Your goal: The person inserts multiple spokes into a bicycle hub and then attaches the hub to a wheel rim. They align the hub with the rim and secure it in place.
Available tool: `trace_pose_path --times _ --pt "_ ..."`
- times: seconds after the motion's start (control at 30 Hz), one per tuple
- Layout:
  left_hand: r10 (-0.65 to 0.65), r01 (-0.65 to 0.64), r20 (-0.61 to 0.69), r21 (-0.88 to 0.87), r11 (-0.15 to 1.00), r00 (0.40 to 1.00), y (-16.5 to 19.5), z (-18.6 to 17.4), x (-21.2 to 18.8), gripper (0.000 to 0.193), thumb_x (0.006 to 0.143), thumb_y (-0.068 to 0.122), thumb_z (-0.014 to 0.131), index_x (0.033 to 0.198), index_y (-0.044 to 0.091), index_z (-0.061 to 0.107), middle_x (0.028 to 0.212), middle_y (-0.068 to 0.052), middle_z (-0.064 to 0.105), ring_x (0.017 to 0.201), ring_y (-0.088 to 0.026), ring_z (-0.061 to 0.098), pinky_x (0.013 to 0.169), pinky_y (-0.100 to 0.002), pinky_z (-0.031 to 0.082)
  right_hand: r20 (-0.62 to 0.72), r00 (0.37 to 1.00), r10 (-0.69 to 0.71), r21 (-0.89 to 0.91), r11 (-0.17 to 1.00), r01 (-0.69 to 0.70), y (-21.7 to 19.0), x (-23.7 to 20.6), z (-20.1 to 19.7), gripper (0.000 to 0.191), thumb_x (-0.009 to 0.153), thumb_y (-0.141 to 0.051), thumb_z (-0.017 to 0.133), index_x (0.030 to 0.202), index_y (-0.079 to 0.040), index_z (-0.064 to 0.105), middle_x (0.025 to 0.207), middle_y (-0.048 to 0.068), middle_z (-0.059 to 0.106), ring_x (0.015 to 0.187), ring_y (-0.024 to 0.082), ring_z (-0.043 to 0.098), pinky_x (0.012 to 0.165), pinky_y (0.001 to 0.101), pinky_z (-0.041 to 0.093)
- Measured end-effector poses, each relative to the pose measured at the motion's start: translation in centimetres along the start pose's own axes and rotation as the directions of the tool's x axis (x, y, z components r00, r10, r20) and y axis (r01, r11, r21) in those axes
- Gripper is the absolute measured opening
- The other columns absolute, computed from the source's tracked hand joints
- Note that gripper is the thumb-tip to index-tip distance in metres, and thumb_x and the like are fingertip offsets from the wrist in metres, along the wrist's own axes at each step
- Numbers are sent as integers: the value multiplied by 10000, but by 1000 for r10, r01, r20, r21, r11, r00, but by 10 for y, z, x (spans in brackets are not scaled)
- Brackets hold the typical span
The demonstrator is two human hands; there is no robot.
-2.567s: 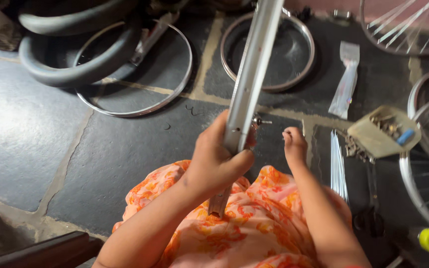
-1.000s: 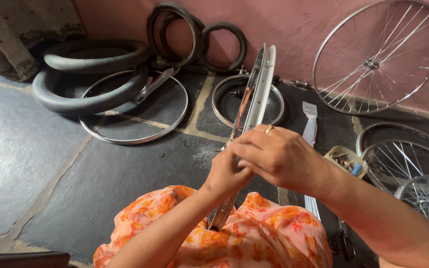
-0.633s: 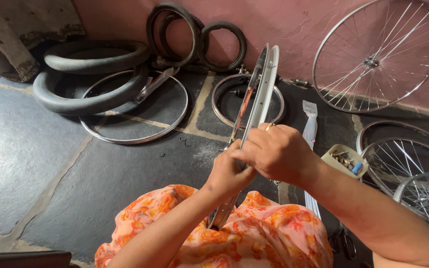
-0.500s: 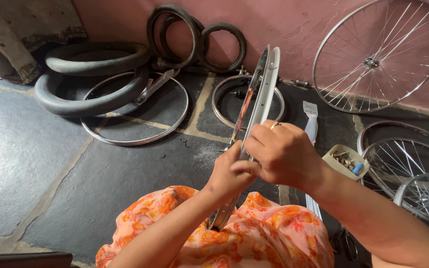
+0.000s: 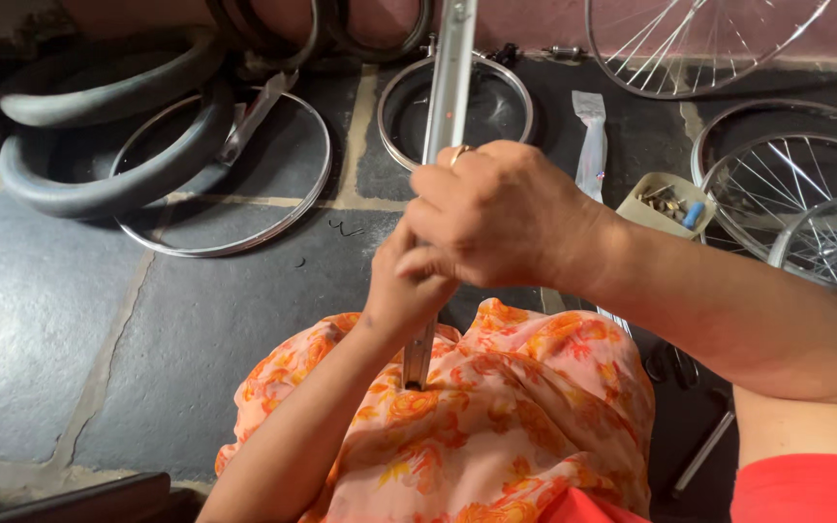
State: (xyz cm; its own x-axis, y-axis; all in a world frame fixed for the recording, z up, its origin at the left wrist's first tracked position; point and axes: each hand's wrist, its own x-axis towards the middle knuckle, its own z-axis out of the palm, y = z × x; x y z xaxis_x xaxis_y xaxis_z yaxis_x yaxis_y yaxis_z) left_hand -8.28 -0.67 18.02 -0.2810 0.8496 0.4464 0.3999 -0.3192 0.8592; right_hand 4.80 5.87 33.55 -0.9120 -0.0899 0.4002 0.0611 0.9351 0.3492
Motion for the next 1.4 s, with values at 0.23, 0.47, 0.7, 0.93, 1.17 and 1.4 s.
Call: trace_pose_path --times 0.23,0.47,0.7,0.93,1.17,1.4 --pt "-22 22 5 -35 999 1000 5 -6 2 349 836 234 785 1110 72 640 993 -85 736 918 -171 721 817 -328 576 -19 998 -65 53 996 66 -3 8 -4 88 816 -180 707 817 -141 628 784 25 595 727 204 657 607 341 537" --pt "-60 60 -12 17 998 998 -5 -9 -2 354 805 244 790 1052 45 636 920 -108 722 841 -194 711 769 -330 575 5 1000 -28 -10 1000 28 -10 5 -8 256 841 -387 691 836 -137 633 806 25 600 698 193 651 586 337 524" --pt "-23 23 2 2 1000 1000 -5 -9 -1 327 827 247 814 1047 42 686 955 -108 765 914 -167 758 760 -326 588 4 999 -42 -71 997 43 -15 13 -9 90 828 -214 684 803 -154 621 783 16 583 699 171 645 582 317 524" --pt "-127 127 1 -57 990 992 6 -8 4 357 810 175 731 1135 69 628 832 -55 726 746 -116 678 712 -299 568 -375 858 350 243 931 -273 -7 -46 65 228 1002 -216 666 810 -103 614 735 49 555 644 224 608 591 368 498" --pt "-49 46 -30 -94 995 998 13 -4 6 295 819 109 682 1105 65 627 867 -35 716 766 -118 675 739 -294 572 -223 551 804 253 594 -764 -51 -111 238 231 878 -221 724 711 -107 614 716 67 629 626 326 641 553 452 504" --pt "-89 89 6 -30 996 996 22 -1 3 291 770 113 684 1053 77 627 833 -60 716 747 -160 710 737 -315 579 -252 575 779 87 610 -788 -39 -111 291 85 780 -218 678 765 -148 633 739 32 660 700 298 686 622 440 543"
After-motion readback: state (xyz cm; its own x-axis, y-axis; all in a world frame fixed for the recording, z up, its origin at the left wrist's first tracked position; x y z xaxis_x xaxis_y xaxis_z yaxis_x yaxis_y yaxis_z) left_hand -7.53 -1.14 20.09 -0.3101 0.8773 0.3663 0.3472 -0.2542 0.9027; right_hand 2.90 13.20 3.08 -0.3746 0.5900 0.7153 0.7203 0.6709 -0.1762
